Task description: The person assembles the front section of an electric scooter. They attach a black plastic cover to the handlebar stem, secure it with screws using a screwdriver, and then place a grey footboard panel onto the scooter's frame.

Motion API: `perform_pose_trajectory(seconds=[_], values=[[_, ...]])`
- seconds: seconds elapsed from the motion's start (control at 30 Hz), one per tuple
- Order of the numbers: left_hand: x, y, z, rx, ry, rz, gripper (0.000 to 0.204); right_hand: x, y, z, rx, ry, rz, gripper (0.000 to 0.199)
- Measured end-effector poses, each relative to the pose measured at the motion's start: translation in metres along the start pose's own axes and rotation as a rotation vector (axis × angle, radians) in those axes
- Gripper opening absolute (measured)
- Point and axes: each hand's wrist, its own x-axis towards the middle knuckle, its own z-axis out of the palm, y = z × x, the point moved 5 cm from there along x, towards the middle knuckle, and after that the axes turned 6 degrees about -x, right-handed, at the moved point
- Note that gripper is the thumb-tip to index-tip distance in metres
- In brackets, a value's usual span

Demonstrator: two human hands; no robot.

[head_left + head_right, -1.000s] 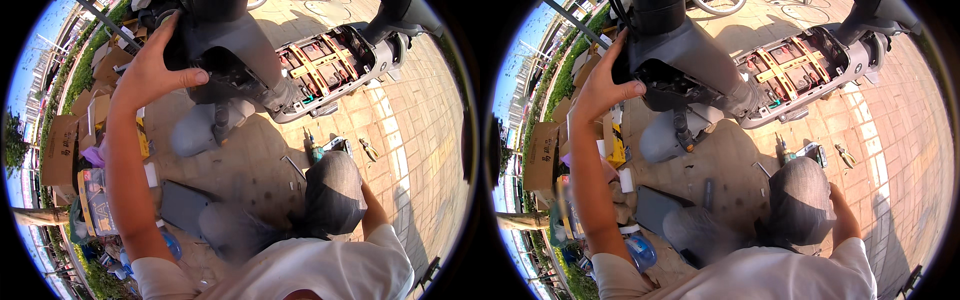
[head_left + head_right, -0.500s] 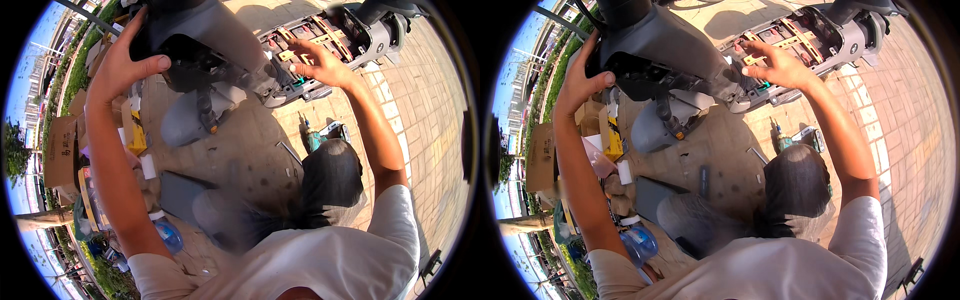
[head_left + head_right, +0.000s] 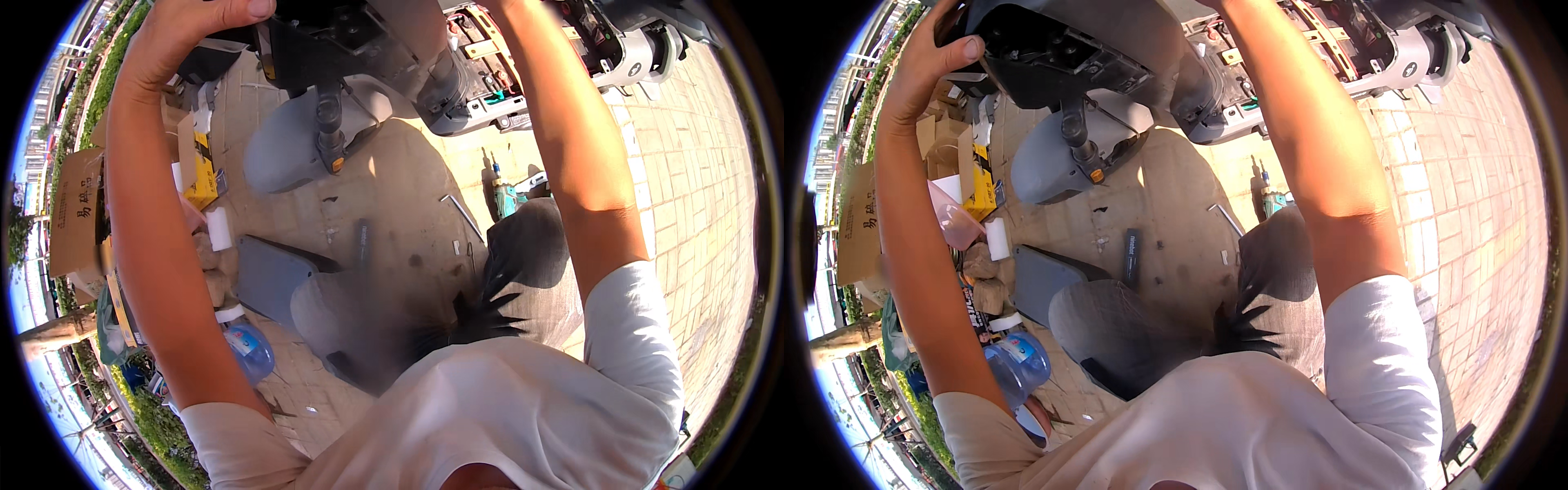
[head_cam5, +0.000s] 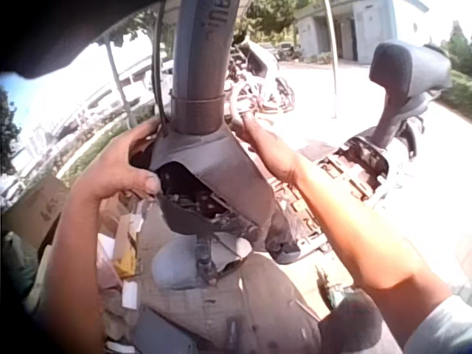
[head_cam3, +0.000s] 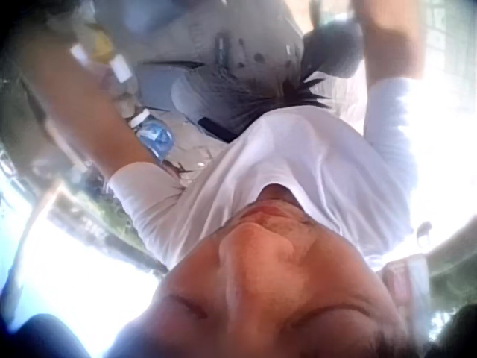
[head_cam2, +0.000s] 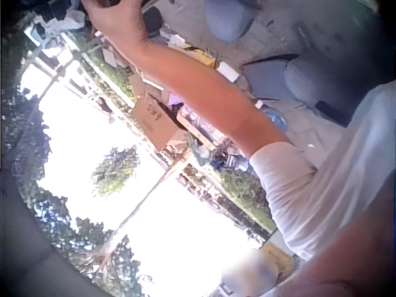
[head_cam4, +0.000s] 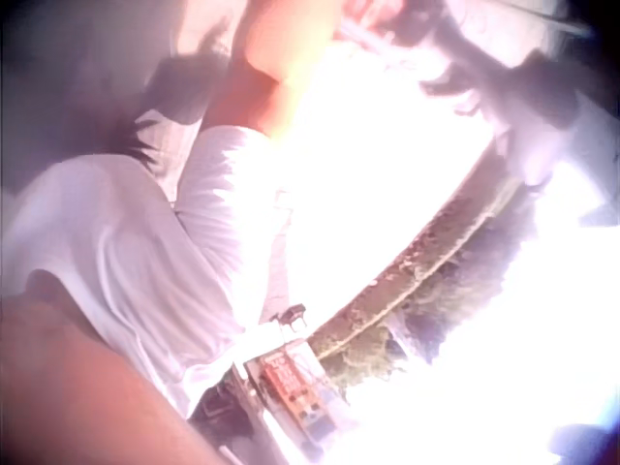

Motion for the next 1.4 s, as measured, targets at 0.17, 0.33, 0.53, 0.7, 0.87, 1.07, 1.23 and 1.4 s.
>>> perform_pose_trajectory(seconds=[0.17,0.33,0.53,0.7,0.87,1.07,1.23,1.4], values=[[0.004,0.005,-0.002,0.089,0.051,-0.047,0.124,-0.007,0.000,-0.013,0.133,0.165,0.182,0.065],[-0.018,0.000,0.012,0.292,0.224,0.139,0.090,-0.024,0.000,-0.026,-0.180,0.167,-0.049,0.060],[-0.144,-0.039,0.059,0.209,0.733,0.281,0.039,-0.148,0.067,-0.062,-0.676,0.148,0.442,0.043],[-0.180,-0.081,0.166,-0.423,0.434,-0.388,0.022,-0.218,0.118,-0.030,-0.709,-0.113,0.477,0.031],[-0.176,-0.077,0.210,-0.309,0.175,-0.360,0.016,-0.215,0.120,0.001,-1.183,-0.032,-0.123,0.023],[-0.178,-0.080,0.212,-0.274,0.100,-0.515,0.017,-0.209,0.129,0.017,-1.340,0.115,-0.316,0.020],[-0.175,-0.077,0.221,-0.241,0.066,-0.501,0.020,-0.206,0.133,0.022,-1.399,0.174,-0.332,0.019],[-0.176,-0.078,0.230,-0.202,-0.044,-0.524,0.021,-0.205,0.134,0.017,-1.352,0.153,-0.387,0.019]])
